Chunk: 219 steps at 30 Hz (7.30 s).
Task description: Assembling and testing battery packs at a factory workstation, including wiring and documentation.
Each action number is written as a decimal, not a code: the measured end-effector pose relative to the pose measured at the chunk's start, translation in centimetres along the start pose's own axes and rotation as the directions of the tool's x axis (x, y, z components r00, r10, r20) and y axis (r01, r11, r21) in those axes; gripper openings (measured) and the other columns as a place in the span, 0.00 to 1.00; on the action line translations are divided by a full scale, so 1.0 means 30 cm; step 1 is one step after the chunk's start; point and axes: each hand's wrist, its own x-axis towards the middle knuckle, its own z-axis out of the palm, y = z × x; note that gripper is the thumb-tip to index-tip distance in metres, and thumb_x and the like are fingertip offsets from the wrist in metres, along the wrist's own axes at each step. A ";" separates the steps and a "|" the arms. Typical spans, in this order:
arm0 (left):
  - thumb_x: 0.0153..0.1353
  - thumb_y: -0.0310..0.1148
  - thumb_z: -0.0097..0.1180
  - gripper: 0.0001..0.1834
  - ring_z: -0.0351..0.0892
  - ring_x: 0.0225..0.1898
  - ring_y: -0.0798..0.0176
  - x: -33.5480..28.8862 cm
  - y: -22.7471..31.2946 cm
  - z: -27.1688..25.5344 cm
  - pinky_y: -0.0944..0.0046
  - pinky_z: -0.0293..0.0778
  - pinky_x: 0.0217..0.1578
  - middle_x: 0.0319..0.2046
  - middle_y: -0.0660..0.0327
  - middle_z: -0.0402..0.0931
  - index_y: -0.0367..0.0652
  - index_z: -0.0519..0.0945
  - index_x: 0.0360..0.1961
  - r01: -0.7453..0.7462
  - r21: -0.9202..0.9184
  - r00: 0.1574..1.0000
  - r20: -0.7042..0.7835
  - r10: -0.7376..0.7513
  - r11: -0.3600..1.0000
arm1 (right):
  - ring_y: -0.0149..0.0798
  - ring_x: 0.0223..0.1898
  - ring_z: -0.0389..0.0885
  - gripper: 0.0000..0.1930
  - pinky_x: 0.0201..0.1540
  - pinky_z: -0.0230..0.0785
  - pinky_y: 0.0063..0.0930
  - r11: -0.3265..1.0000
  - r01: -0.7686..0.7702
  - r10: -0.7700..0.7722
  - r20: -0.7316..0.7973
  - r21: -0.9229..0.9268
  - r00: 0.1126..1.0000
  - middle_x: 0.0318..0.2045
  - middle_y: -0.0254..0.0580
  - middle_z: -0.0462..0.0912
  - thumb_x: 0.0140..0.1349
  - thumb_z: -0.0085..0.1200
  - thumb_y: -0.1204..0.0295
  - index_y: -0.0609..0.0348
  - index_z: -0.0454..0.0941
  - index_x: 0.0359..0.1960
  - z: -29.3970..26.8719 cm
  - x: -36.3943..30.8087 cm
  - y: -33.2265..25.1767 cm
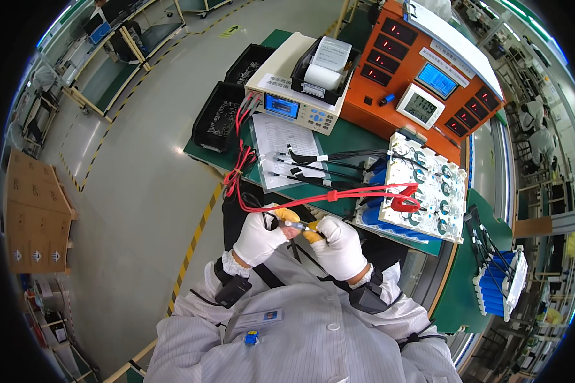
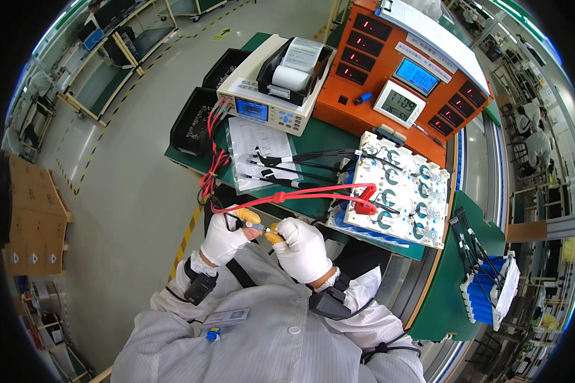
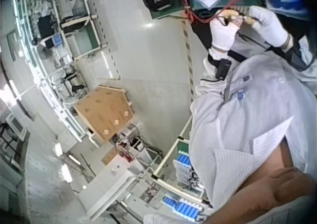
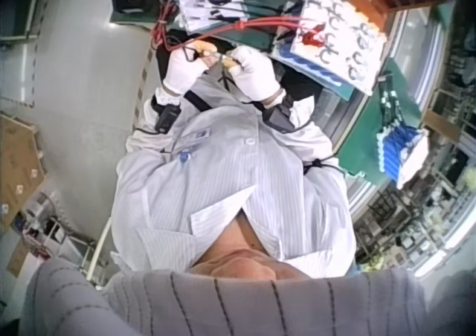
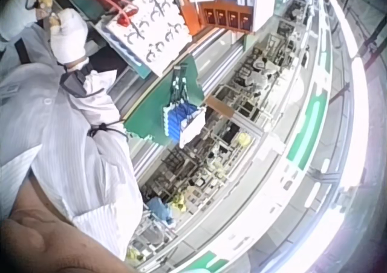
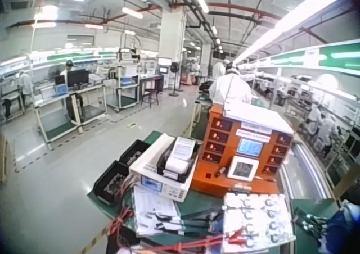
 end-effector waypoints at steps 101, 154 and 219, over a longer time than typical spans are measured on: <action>0.68 0.37 0.56 0.10 0.60 0.09 0.71 0.228 0.006 0.039 0.70 0.55 0.09 0.15 0.65 0.64 0.40 0.76 0.39 -0.120 -0.364 0.909 -0.414 -0.045 0.924 | 0.48 0.27 0.83 0.08 0.27 0.74 0.42 0.892 0.061 0.107 0.340 -0.448 0.934 0.24 0.44 0.81 0.56 0.56 0.68 0.53 0.78 0.37 0.040 0.015 0.021; 0.64 0.32 0.59 0.10 0.58 0.13 0.78 0.140 0.008 0.011 0.74 0.54 0.14 0.26 0.61 0.76 0.39 0.76 0.41 0.178 -0.187 0.984 0.029 -0.175 0.966 | 0.53 0.27 0.81 0.08 0.29 0.73 0.43 0.953 -0.235 0.272 0.197 -0.192 0.942 0.23 0.49 0.81 0.61 0.55 0.65 0.51 0.79 0.39 -0.071 0.028 0.049; 0.68 0.37 0.56 0.16 0.60 0.14 0.74 0.070 -0.099 0.028 0.72 0.58 0.17 0.29 0.53 0.79 0.40 0.73 0.51 0.223 -0.595 0.949 0.313 -0.032 0.772 | 0.50 0.25 0.74 0.11 0.29 0.66 0.38 0.998 -0.007 0.005 0.033 0.054 0.999 0.23 0.43 0.75 0.49 0.66 0.78 0.58 0.73 0.27 -0.072 0.004 0.040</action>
